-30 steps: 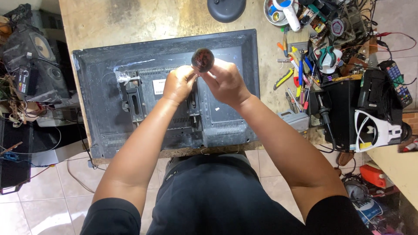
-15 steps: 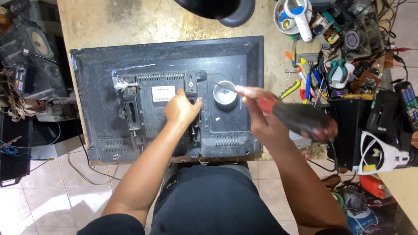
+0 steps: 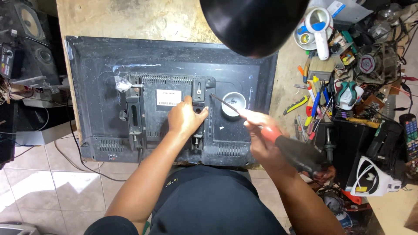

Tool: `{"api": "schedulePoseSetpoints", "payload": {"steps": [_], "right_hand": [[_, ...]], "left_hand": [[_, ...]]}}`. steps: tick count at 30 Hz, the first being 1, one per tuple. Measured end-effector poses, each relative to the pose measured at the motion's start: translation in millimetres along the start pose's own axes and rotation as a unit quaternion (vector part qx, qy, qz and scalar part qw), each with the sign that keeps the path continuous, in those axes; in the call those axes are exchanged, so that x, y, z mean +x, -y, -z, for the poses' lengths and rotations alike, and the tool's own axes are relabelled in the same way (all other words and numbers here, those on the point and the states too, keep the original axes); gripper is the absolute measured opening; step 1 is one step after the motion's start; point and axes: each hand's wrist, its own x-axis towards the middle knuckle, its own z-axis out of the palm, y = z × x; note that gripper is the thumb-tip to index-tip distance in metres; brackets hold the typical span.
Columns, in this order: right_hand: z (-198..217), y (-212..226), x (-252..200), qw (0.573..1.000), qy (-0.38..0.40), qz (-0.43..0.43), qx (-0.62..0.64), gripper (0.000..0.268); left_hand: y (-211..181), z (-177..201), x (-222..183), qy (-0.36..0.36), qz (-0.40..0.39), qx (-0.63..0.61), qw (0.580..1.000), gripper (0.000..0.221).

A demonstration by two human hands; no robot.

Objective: Disassembling a television by removing screws from the back panel using a screwdriver

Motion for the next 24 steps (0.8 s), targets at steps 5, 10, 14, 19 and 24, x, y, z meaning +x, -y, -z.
{"api": "schedulePoseSetpoints", "payload": {"steps": [5, 10, 14, 19, 24], "right_hand": [[-9.3, -6.9, 0.1, 1.0, 0.009, -0.001, -0.025, 0.004], [-11.0, -13.0, 5.2, 0.999, -0.007, 0.022, -0.034, 0.007], [-3.5, -28.3, -10.1, 0.997, 0.004, -0.03, -0.075, 0.01], [-8.9, -44.8, 0.6, 0.998, -0.041, 0.027, -0.041, 0.008], [-30.3, -6.2, 32.5, 0.987, 0.0, -0.039, -0.154, 0.019]], "left_hand": [[4.2, -1.2, 3.6, 0.012, -0.001, -0.009, 1.0, 0.061], [7.5, -1.4, 7.9, 0.032, 0.002, -0.008, 0.999, 0.061], [-0.1, 8.7, 5.3, 0.041, 0.006, 0.0, 0.999, 0.061], [-15.5, 40.8, 3.1, 0.088, 0.016, 0.017, 0.996, 0.062], [-12.9, 52.2, 11.8, 0.097, 0.005, 0.036, 0.995, 0.058]]}}
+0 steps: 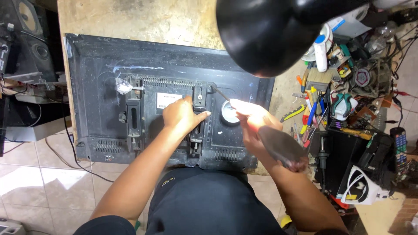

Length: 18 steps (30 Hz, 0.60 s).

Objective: Disassembling a television by removing screws from the back panel using a screwdriver

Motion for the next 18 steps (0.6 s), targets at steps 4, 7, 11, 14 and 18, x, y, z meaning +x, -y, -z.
{"api": "schedulePoseSetpoints", "payload": {"steps": [4, 7, 11, 14, 18], "right_hand": [[-2.0, 11.7, 9.7, 0.995, 0.065, -0.029, -0.067, 0.024], [-4.8, 18.2, 17.2, 0.994, 0.085, -0.025, -0.062, 0.023], [-9.1, 27.0, 24.6, 0.992, 0.108, -0.022, -0.058, 0.021], [-13.8, 34.8, 30.6, 0.99, 0.13, -0.019, -0.051, 0.02], [-19.6, 44.7, 34.9, 0.986, 0.161, -0.017, -0.035, 0.019]], "left_hand": [[-0.5, 3.4, -5.4, -0.024, -0.021, -0.007, 0.999, 0.056], [-1.5, 0.4, 1.1, -0.101, -0.094, -0.066, 0.988, 0.049], [6.5, -23.5, 25.1, -0.228, -0.315, -0.191, 0.901, 0.049], [-9.9, -10.7, 20.7, -0.252, -0.393, -0.277, 0.84, 0.027], [-7.8, -22.1, 33.0, -0.238, -0.412, -0.261, 0.84, 0.017]]}}
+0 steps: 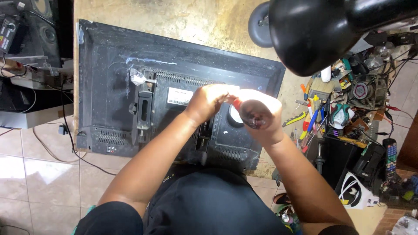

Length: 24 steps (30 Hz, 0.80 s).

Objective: Disassembling a television by removing screws from the back panel using a screwdriver

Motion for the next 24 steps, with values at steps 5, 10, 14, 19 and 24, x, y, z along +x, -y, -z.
{"api": "schedulePoseSetpoints", "payload": {"steps": [5, 10, 14, 19, 24], "right_hand": [[6.7, 14.7, -2.4, 1.0, 0.026, 0.013, 0.008, 0.017], [43.2, 59.9, -7.9, 0.961, -0.065, 0.252, 0.097, 0.069], [77.6, 93.5, -2.4, 0.932, -0.059, 0.331, -0.134, 0.058], [101.4, 85.2, -1.7, 0.772, -0.013, 0.214, -0.599, 0.066], [126.2, 99.1, 31.2, 0.861, 0.185, 0.244, -0.407, 0.012]], "left_hand": [[24.1, -24.3, -3.6, -0.095, -0.104, 0.083, 0.987, 0.012], [29.7, -27.6, -8.2, -0.105, -0.068, 0.035, 0.992, 0.023], [38.8, -33.9, -7.3, -0.118, -0.087, 0.12, 0.982, 0.017], [42.2, -44.0, -0.5, -0.163, -0.016, 0.123, 0.979, 0.027], [18.6, -23.9, 1.3, -0.163, -0.017, 0.082, 0.983, 0.026]]}}
